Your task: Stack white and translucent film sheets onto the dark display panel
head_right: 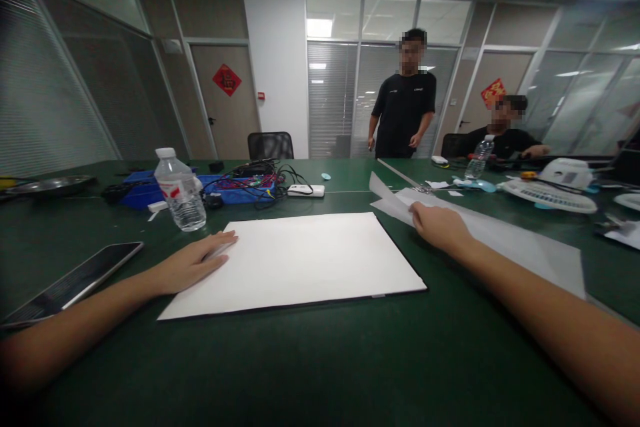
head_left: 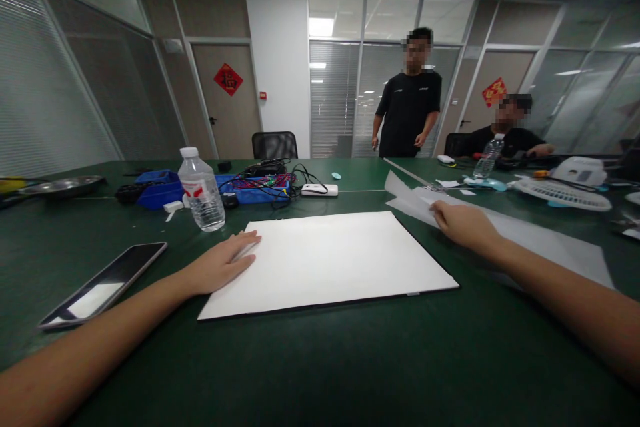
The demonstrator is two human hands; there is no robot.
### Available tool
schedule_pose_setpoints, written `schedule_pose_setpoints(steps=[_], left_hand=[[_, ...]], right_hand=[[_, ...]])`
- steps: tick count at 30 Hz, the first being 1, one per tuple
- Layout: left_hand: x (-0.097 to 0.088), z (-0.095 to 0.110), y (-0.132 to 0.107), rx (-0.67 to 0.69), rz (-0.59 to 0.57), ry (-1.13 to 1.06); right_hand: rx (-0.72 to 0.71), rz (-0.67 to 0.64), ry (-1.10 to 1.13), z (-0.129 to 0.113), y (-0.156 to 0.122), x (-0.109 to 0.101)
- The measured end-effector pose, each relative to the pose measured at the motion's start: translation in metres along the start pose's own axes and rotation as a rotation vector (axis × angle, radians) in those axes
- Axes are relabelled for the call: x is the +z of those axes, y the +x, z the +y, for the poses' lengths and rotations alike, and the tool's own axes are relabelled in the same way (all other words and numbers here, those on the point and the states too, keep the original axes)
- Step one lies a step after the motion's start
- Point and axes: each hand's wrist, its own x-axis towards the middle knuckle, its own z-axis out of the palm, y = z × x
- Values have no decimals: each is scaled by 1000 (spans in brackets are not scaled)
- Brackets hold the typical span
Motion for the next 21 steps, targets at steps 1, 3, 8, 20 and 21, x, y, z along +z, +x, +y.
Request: schedule_pose_setpoints(steps=[1,3,8,20,21], left_hand=[[0,0,0,1,4,0],[0,0,-1,4,4,4],[0,1,-2,0,-28,30],[-3,7,-2,6,-24,6],[-3,6,-2,9,-23,5]], right_hand=[[-47,7,1,-9,-3,-6],[-179,28,10,-29,-10,-18],[-657,45,225,-83,-37,-47],[-388,92,381,-64,-28,-40],[-339,81,321,-58,-25,-34]])
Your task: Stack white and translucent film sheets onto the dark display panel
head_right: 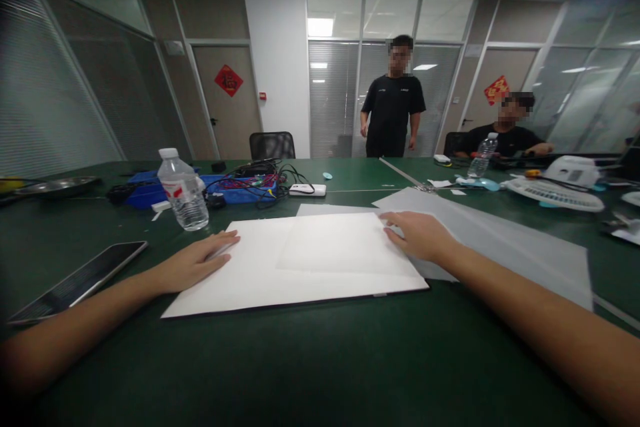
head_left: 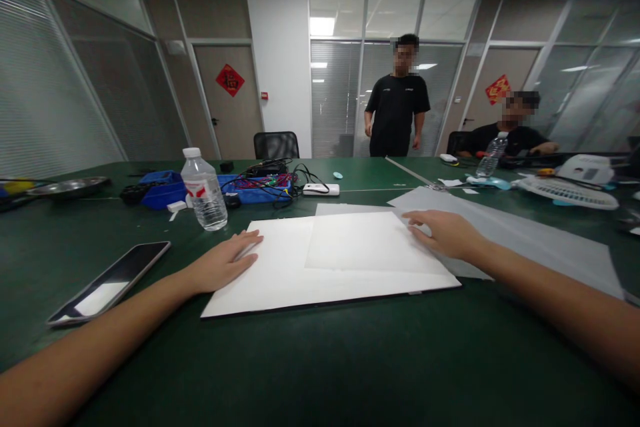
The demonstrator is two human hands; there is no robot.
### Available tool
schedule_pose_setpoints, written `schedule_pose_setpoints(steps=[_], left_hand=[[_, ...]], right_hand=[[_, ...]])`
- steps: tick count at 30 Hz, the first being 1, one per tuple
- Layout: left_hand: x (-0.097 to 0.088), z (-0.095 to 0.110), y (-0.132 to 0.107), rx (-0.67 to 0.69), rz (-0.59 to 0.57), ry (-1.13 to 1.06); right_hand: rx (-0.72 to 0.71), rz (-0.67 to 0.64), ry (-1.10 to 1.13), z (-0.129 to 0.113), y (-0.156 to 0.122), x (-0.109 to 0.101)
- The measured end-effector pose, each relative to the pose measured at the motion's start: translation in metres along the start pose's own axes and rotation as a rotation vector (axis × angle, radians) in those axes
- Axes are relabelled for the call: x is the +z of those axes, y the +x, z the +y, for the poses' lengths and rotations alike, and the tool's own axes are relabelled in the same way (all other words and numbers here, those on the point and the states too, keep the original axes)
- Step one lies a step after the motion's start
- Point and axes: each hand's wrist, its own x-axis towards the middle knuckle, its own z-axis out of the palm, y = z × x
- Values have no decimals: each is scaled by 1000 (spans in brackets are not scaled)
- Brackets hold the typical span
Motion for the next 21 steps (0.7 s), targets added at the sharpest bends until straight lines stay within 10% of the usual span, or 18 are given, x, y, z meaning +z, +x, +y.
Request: schedule_pose_setpoints(steps=[6,21], left_hand=[[1,-2,1,15,21,-2],[-1,-4,3,5,6,-10]], right_hand=[[20,-96,-57,20,2,15],[-198,-108,197,-35,-1,8]])
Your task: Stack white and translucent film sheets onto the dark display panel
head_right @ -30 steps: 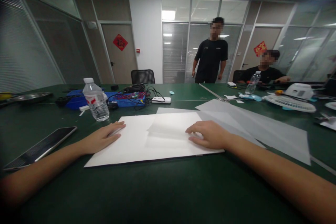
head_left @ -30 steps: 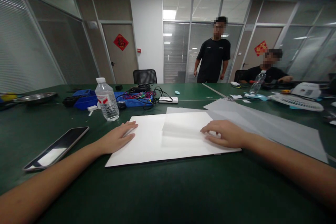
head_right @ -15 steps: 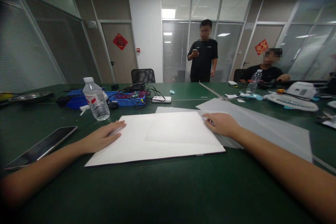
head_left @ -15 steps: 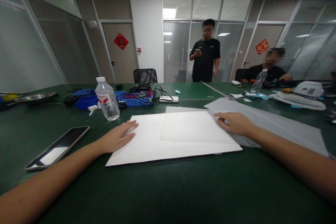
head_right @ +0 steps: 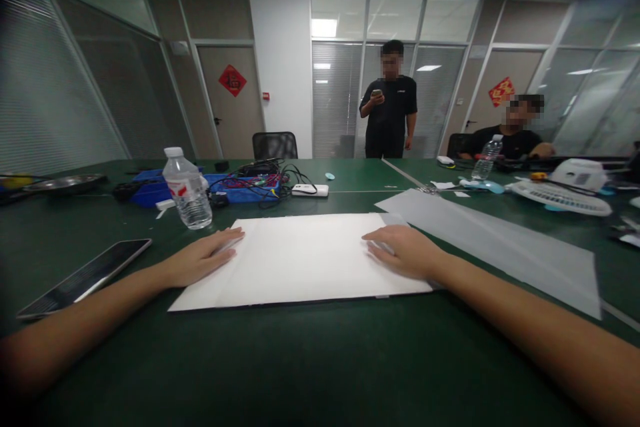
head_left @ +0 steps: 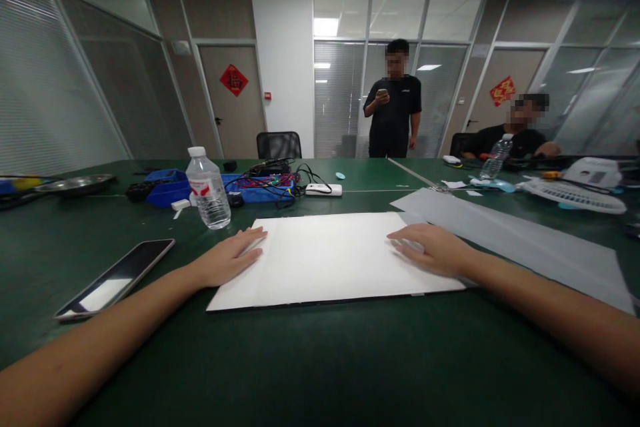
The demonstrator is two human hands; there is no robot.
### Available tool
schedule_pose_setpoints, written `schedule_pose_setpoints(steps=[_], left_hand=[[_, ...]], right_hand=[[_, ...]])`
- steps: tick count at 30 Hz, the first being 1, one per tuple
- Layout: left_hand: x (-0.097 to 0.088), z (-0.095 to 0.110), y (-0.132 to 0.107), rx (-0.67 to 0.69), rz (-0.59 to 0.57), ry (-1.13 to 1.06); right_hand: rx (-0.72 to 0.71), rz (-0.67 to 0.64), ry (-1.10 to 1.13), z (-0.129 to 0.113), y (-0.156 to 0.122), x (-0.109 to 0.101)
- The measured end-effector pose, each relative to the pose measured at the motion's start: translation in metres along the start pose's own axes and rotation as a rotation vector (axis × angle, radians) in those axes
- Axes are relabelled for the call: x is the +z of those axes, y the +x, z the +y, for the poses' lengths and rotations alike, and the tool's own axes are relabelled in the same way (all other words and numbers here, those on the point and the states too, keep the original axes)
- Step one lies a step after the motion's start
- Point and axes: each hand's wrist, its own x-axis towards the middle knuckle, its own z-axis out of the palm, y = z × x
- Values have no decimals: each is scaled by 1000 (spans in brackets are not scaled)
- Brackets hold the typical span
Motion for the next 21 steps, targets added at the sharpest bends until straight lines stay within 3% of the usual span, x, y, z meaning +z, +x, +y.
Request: schedule_pose_setpoints(steps=[3,9,21], left_hand=[[2,-2,1,10,1,-4],[5,-3,2,28,7,-25],[5,-3,4,23,-16,2]], right_hand=[[49,53,-85,14,0,-2],[62,15,-165,31,-1,-3],[-68,-6,-8,-1,1,0]])
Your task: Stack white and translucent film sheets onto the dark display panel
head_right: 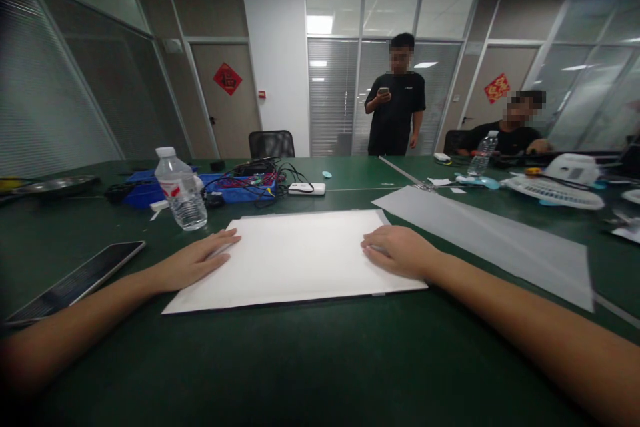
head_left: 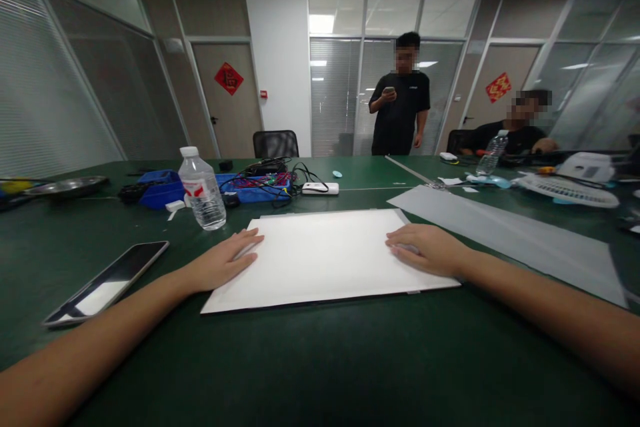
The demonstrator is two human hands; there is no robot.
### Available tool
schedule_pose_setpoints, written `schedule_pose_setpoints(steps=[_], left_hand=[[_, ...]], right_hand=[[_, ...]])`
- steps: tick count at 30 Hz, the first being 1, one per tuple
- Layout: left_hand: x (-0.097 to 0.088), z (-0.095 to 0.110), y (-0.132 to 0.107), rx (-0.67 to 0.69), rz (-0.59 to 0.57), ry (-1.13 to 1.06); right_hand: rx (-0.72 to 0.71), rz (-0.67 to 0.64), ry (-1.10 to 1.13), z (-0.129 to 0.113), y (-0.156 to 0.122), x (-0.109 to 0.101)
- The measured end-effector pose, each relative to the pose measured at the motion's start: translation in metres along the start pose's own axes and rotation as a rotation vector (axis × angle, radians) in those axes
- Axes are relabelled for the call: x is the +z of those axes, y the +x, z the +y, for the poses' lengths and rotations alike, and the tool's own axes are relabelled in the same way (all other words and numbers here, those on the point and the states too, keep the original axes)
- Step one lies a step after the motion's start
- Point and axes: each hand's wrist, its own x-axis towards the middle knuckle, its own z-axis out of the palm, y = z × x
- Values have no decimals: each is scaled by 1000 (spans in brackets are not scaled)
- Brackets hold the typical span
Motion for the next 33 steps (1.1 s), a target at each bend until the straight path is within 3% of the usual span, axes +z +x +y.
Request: schedule_pose_setpoints(steps=[13,22,25,28,33], left_hand=[[-3,3,0,-2,-10,-33],[-9,0,-4,-22,-66,-110],[-8,-2,-3,-28,-49,-104],[-5,-6,-2,-25,-32,-98],[-2,-9,-2,-31,-24,-63]], right_hand=[[-51,-57,129,2,0,-3],[-43,-62,47,13,-2,-8],[21,-20,-34,34,-4,-8],[153,38,-166,75,-12,-8],[542,22,-275,156,-42,5]])
